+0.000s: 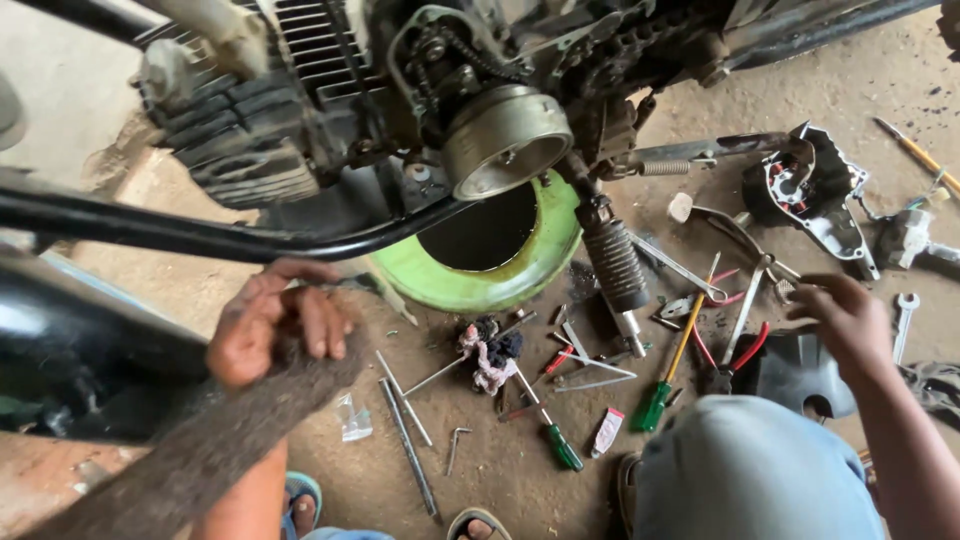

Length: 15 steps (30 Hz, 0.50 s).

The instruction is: A person is repairing a motorcycle engine, specifically working on the stator and engine cover.

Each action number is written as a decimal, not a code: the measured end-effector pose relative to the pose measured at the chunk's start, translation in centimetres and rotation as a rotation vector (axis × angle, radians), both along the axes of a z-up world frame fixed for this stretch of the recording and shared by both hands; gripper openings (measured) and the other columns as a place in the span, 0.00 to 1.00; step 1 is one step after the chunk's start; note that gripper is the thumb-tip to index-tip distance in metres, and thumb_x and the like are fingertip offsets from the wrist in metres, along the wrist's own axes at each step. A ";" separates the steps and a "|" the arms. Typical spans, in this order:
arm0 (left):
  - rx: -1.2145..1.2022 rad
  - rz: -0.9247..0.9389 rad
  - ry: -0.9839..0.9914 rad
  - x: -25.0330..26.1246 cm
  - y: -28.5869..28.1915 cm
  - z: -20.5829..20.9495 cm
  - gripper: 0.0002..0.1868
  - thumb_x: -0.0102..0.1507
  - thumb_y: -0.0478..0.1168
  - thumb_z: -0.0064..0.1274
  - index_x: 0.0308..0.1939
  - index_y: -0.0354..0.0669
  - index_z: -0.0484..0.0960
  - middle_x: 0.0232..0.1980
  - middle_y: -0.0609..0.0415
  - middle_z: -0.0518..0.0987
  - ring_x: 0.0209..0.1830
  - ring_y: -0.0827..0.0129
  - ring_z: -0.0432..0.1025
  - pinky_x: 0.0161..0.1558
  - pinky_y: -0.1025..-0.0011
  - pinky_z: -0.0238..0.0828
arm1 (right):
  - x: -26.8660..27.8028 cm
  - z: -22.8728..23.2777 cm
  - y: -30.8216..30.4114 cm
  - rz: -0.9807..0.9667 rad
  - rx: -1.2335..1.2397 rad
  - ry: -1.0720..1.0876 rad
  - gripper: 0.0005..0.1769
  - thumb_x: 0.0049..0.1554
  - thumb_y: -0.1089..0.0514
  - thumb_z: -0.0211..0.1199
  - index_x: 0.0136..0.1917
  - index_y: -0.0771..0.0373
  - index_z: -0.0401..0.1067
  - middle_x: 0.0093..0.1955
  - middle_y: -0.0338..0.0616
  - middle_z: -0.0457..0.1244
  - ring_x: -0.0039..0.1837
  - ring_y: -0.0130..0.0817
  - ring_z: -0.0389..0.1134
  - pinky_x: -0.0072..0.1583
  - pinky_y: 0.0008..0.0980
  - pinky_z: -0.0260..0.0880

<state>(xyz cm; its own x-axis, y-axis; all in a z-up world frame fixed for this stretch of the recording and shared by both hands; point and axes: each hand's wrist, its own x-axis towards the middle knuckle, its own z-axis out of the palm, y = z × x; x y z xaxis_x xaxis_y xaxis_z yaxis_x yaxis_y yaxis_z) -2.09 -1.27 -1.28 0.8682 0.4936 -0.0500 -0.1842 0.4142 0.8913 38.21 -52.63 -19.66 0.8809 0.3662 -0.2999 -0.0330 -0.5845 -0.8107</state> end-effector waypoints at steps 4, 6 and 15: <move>0.027 0.023 -0.044 -0.6 0.6 -1.6 0.33 0.77 0.53 0.31 0.57 0.17 0.73 0.19 0.49 0.68 0.25 0.56 0.68 0.44 0.59 0.66 | 6.3 -7.9 -6.1 -0.293 0.205 0.142 0.20 0.72 0.59 0.53 0.70 0.75 0.66 0.59 0.59 0.68 0.54 0.45 0.73 0.51 0.39 0.73; 0.061 0.030 -0.013 -0.7 0.8 -1.6 0.34 0.78 0.54 0.30 0.57 0.17 0.73 0.18 0.48 0.68 0.23 0.56 0.68 0.43 0.58 0.66 | 9.8 -11.4 -7.7 -0.473 0.271 0.247 0.25 0.72 0.57 0.54 0.75 0.76 0.57 0.67 0.66 0.61 0.58 0.55 0.69 0.55 0.49 0.74; 0.043 0.188 0.115 -1.3 -0.5 -1.9 0.33 0.81 0.54 0.29 0.58 0.20 0.73 0.23 0.48 0.69 0.29 0.55 0.67 0.49 0.56 0.65 | 15.4 -16.6 -6.0 -0.640 0.582 0.613 0.26 0.69 0.48 0.48 0.77 0.55 0.57 0.75 0.60 0.58 0.75 0.57 0.63 0.73 0.50 0.64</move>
